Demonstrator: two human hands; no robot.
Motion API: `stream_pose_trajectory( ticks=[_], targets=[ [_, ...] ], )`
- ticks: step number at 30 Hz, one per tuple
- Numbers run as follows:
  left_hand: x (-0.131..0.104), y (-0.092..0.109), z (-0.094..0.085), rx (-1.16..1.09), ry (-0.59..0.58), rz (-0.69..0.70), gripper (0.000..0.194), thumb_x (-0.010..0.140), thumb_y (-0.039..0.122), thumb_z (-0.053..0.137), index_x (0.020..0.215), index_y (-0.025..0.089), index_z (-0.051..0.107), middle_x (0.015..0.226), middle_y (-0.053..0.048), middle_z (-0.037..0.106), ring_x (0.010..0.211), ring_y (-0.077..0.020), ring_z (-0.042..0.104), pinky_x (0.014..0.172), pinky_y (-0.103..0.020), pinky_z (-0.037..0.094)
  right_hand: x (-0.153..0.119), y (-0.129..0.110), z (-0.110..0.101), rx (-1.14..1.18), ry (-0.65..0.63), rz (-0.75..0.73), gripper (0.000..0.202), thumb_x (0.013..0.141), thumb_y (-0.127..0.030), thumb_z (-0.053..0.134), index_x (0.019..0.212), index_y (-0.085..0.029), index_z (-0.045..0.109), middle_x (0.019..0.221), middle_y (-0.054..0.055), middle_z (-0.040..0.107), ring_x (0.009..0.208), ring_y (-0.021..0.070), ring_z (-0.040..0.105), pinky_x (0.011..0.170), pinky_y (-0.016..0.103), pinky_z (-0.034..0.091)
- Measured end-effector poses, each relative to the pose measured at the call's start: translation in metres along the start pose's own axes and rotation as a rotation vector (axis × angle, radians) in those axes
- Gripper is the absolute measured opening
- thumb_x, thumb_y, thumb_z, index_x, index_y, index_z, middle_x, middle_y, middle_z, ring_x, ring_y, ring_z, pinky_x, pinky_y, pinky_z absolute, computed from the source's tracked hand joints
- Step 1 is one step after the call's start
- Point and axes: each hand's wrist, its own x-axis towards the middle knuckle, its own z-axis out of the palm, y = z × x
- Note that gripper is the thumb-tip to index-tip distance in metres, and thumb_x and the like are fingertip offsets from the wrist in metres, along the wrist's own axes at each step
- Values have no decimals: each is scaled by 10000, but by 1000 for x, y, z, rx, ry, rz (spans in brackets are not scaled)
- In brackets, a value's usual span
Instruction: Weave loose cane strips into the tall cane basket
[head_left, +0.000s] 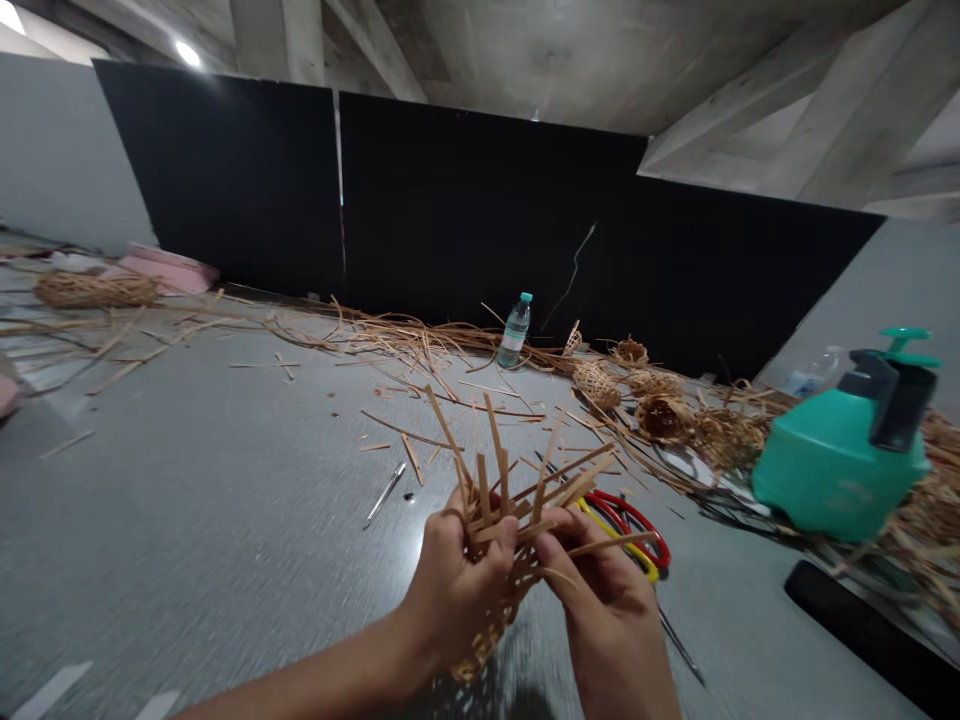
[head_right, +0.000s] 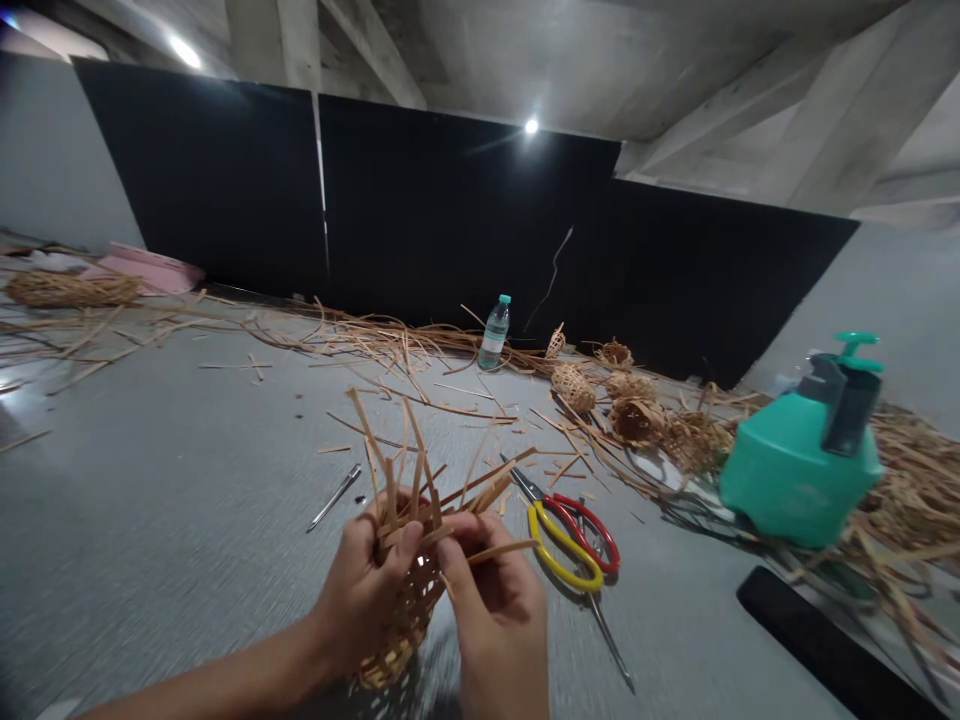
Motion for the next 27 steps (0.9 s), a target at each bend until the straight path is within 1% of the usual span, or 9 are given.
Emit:
stream_pose_trajectory(
  ticks=[4, 6, 8, 11, 14, 16, 20, 23, 27],
  targets=[
    [1, -2, -1, -119, -136, -20, 325, 789, 410, 525, 969, 146, 468, 894, -82, 644, 830, -202, 598, 713, -284, 452, 10, -17, -1, -111, -65, 111, 95, 612, -276, 712, 643, -195, 674, 588, 2, 642, 568, 149, 593, 537, 234, 489],
    [2, -3, -1, -125, -135, -33, 323, 806, 402, 510, 995, 148, 445, 923, -83, 627, 875, -201, 581, 748, -293, 443, 14, -21, -1, -174, -71, 145, 111, 601, -277, 716, 605, -180, 661, 481, -26, 577, 452, 106, 518, 426, 195, 422],
    [2, -3, -2, -91, -97, -33, 300, 813, 404, 499, 973, 155, 446, 907, -66, 614, 865, -190, 571, 760, -294, 433, 15, -21, -1, -208, -33, 112, 116, 600, -273, 712, 598, -171, 657, 466, -31, 554, 399, 78, 446, 362, 175, 349],
    [3, -1, -2, -50, -63, -49, 274, 827, 415, 470, 930, 163, 448, 877, -44, 598, 848, -179, 560, 770, -293, 420, 15, -17, -1, -187, -31, 33, 103, 611, -264, 698, 669, -180, 687, 603, 4, 627, 433, 80, 455, 381, 189, 369],
    [4, 1, -3, -55, -93, -78, 299, 820, 443, 463, 918, 162, 435, 866, -45, 584, 841, -187, 558, 756, -300, 422, 18, -17, -7, -160, -158, 54, 124, 626, -255, 691, 731, -191, 701, 615, 3, 629, 450, 81, 470, 410, 196, 396],
    [4, 1, -4, -55, -114, -75, 309, 811, 443, 479, 929, 162, 431, 886, -53, 580, 862, -194, 551, 769, -307, 416, 21, -21, -10, -185, -219, 81, 107, 621, -247, 701, 709, -186, 698, 589, -6, 613, 447, 78, 469, 402, 187, 388],
    [4, -1, -4, -67, -134, -45, 313, 812, 435, 480, 945, 154, 439, 935, -80, 573, 898, -206, 538, 810, -327, 397, 23, -25, -10, -299, -201, 50, 92, 640, -238, 689, 726, -206, 687, 639, 3, 640, 558, 126, 559, 501, 220, 454],
    [3, -1, -3, -59, -127, -38, 313, 809, 434, 483, 943, 154, 443, 927, -75, 575, 899, -204, 537, 806, -317, 395, 22, -21, -5, -335, -194, -29, 61, 654, -236, 663, 615, -188, 659, 641, 18, 634, 630, 160, 583, 562, 247, 471],
    [5, 3, -4, -83, -107, -100, 326, 791, 443, 506, 936, 158, 438, 889, -50, 595, 865, -193, 557, 775, -298, 410, 22, -15, -2, -301, -157, -41, 106, 639, -232, 667, 569, -173, 614, 483, -33, 544, 426, 90, 483, 404, 190, 394]
  ],
)
